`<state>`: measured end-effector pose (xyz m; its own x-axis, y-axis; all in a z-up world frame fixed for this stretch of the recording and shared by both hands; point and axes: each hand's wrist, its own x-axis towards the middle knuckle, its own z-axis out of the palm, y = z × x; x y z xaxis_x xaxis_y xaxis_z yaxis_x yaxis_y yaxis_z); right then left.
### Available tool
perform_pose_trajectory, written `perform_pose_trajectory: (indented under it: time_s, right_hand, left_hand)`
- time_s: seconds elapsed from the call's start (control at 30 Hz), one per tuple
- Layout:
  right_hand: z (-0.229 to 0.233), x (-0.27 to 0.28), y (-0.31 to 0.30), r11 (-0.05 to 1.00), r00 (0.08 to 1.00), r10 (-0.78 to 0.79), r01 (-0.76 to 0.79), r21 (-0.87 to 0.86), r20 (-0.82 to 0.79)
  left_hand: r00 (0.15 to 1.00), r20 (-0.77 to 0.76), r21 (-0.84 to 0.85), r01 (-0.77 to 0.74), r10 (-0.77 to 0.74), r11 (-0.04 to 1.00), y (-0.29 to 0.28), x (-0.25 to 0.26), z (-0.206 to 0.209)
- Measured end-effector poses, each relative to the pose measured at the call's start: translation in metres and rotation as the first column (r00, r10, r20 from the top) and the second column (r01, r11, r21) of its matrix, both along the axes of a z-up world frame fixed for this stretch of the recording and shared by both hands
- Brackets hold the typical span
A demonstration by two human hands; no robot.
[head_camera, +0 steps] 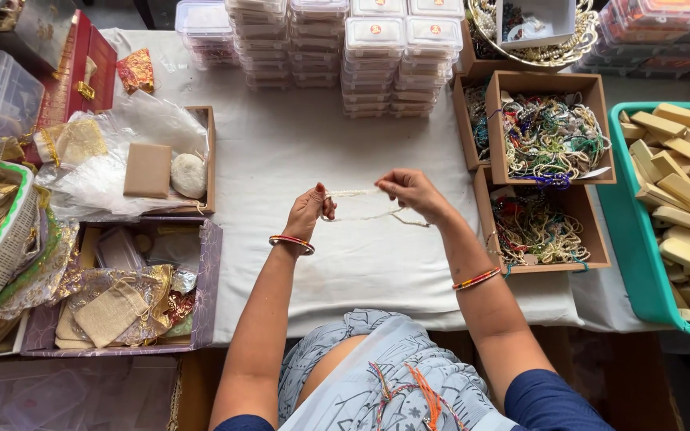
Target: The person folds a small cloth pouch, places it into a clear plastic container, and stacks the container. They then pick up a beaded necklace, straighten it on the table, fold it, and place it into a small plastic bag. Finally, they place the bagged necklace into another cloth pouch and tie it closed.
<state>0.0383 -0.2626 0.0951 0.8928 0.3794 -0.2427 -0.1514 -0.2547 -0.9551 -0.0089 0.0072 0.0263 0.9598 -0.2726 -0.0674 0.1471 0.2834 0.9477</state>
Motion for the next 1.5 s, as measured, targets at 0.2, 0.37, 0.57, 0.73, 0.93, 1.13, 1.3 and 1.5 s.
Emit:
perform_pose_trajectory:
  time_s: [0.2,0.37,0.57,0.73,0.93,1.13,1.3,1.5]
  right_hand:
    - [-0.005,-0.027,0.023,0.939,0.852,0.227,-0.063,-0.338,0.473]
    - [0.013,-0.047,0.046,0.937,0.971,0.241,-0.233,0.262,0.003]
    - [0.038,-0.036,0.013,0.953,0.93,0.282,-0.243,-0.181,0.234]
    - [0.019,-0.027,-0.004,0.994,0.978,0.035,-0.056,0.095,0.206]
    - [-0.068,-0.031,0.008,0.783,0.978,-0.163,0.208,0.587,-0.129]
    - [-0.024,-0.069,0.051,0.93,0.985,-0.168,0.174,0.322,-0.046]
    - [0.036,-0.053,0.032,0.97,0.844,0.216,-0.13,-0.204,0.49]
    - [0.029,-0.015,0.004,0.996,0.947,0.088,-0.08,-0.04,0.309]
  left_hand:
    - [1.0,-0.009,0.36,-0.005,0.009,0.933,-0.03,-0.01,0.068]
    - [0.843,0.439,0.877,-0.327,-0.311,0.351,-0.046,-0.016,0.08]
    - [0.924,0.256,0.941,-0.171,-0.284,0.291,-0.041,-0.021,0.097]
    - [0.993,-0.014,0.696,0.094,-0.118,0.712,-0.047,-0.012,0.072]
    - [0.985,-0.166,-0.091,-0.059,0.044,0.994,-0.058,0.004,0.053]
    - [0.941,0.118,0.249,-0.336,0.316,0.908,-0.064,0.0,0.066]
    - [0.851,0.52,0.742,-0.495,0.08,0.452,-0.052,-0.006,0.073]
    - [0.973,0.181,0.806,-0.066,-0.14,0.588,-0.053,-0.005,0.072]
